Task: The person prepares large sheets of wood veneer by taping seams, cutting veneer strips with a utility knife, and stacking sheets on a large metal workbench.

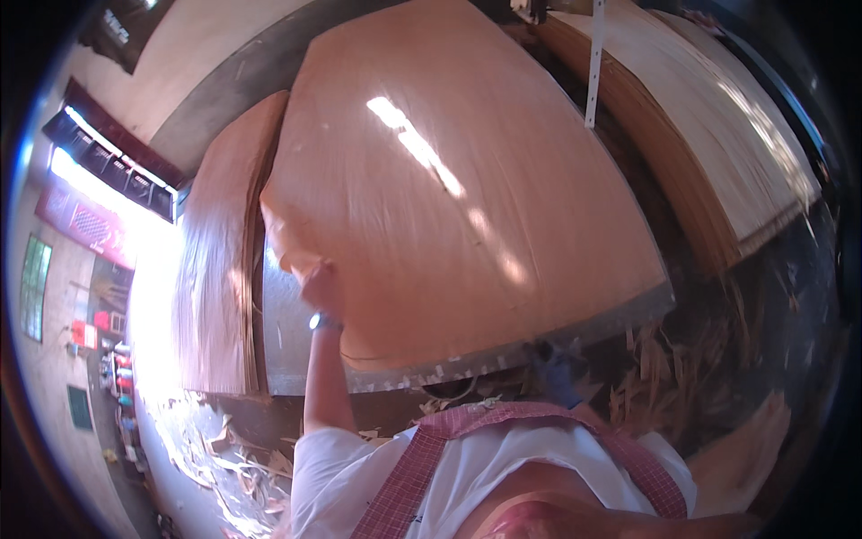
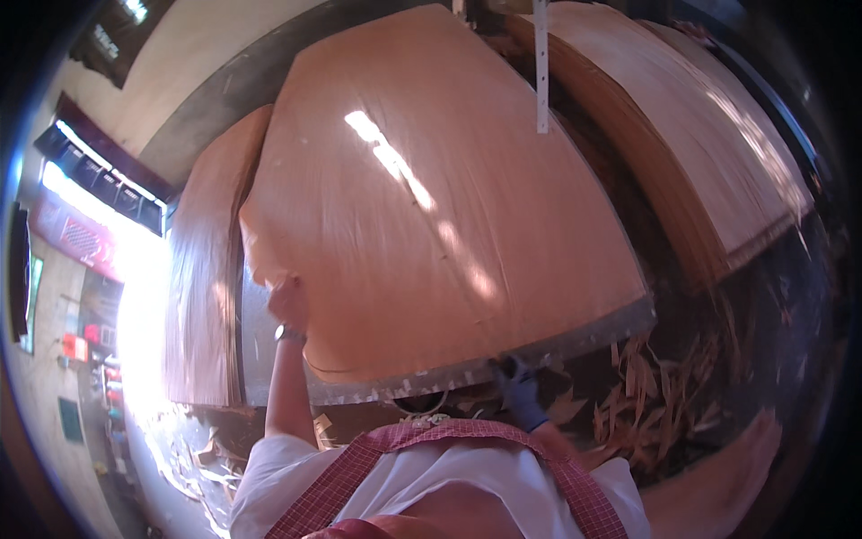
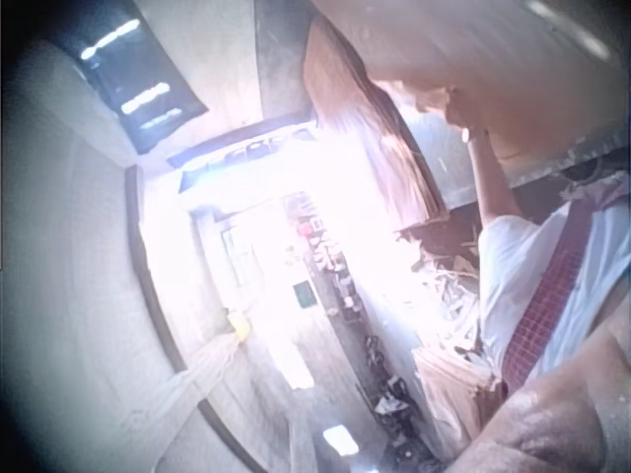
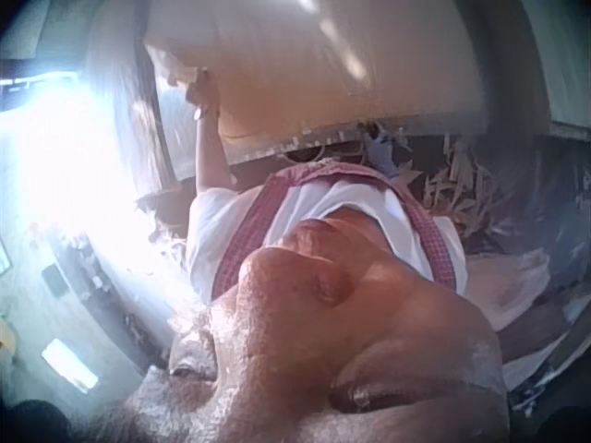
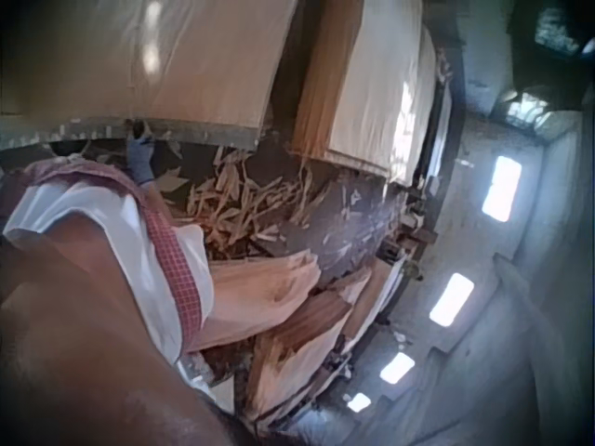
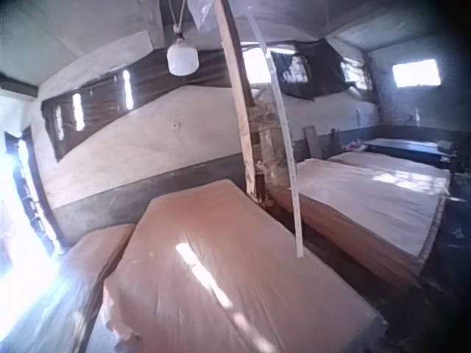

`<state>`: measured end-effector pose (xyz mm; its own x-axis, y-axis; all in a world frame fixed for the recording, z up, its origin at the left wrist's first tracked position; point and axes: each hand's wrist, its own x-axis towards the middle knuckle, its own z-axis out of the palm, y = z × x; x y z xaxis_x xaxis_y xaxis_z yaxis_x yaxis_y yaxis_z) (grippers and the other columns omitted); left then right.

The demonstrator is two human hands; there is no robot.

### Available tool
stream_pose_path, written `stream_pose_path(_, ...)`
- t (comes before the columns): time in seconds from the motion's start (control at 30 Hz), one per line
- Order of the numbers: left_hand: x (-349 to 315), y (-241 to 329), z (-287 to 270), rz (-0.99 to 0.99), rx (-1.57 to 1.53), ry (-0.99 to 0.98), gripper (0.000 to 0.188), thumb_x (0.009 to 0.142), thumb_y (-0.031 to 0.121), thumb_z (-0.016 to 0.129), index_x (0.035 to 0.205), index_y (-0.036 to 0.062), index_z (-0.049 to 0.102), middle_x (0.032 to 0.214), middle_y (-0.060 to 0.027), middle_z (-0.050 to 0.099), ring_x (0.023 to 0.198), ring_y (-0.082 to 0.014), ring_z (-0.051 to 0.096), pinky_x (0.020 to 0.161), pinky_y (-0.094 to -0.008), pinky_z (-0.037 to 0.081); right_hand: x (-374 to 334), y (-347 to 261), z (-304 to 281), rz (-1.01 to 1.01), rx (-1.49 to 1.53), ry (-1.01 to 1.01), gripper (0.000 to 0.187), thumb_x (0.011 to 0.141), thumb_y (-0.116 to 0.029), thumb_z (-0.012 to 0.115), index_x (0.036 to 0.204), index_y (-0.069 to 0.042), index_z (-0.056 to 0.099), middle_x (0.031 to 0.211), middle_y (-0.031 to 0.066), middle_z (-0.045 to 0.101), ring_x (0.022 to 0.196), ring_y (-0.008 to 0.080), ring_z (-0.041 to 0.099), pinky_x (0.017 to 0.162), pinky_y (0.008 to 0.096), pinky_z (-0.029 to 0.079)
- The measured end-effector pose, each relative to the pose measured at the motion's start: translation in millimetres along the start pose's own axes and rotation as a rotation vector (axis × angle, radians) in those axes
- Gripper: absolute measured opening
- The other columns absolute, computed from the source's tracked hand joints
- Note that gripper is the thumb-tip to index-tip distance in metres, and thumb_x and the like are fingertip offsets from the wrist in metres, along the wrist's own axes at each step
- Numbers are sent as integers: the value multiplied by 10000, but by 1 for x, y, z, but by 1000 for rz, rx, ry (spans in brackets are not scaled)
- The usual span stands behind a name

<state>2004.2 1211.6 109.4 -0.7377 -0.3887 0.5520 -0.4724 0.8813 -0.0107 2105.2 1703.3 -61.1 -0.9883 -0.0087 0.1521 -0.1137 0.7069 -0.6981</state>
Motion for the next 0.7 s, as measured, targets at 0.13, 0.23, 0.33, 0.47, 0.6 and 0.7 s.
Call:
stream_pose_path(0.13,24,119,39,257,185,-69,74,799,208,608,745,191,655,700,-30,653,630,-211,643,532,-392,468,33,-41,19,223,282,-278,406,873,-357,707,1059,-5,632,929,156,699,867,270,686,754,383,525)
stream_pose_path(0.23,17,223,77,400,54,8,107,747,171,609,650,215,617,609,12,608,568,-147,603,469,-361,412,43,-20,45,151,313,-278,371,896,-347,690,953,17,644,814,110,685,784,201,673,682,355,513)
stream_pose_path(0.33,-3,322,97,483,109,-122,91,754,164,609,684,213,638,612,12,622,586,-136,622,463,-349,427,55,-20,45,228,463,-441,349,901,-338,686,947,5,639,752,98,651,666,199,635,598,371,498)
stream_pose_path(0.47,-35,427,57,675,-96,-315,76,770,173,629,779,146,699,725,-47,688,697,-192,688,528,-346,506,79,-37,18,408,599,-586,366,912,-383,648,1006,-30,624,727,147,658,632,320,631,549,430,486)
stream_pose_path(0.6,-65,460,58,704,-111,-504,119,811,163,614,840,139,727,806,-41,711,784,-199,699,572,-354,522,57,-43,26,-92,297,-152,363,943,-337,589,1162,-49,557,789,183,683,638,390,640,536,476,485)
stream_pose_path(0.7,-81,492,48,808,-173,-570,129,824,146,611,853,142,737,852,-33,720,822,-199,703,609,-355,533,57,-26,19,-120,-23,-192,358,949,-256,561,1233,-44,510,906,194,689,716,398,650,569,493,495)
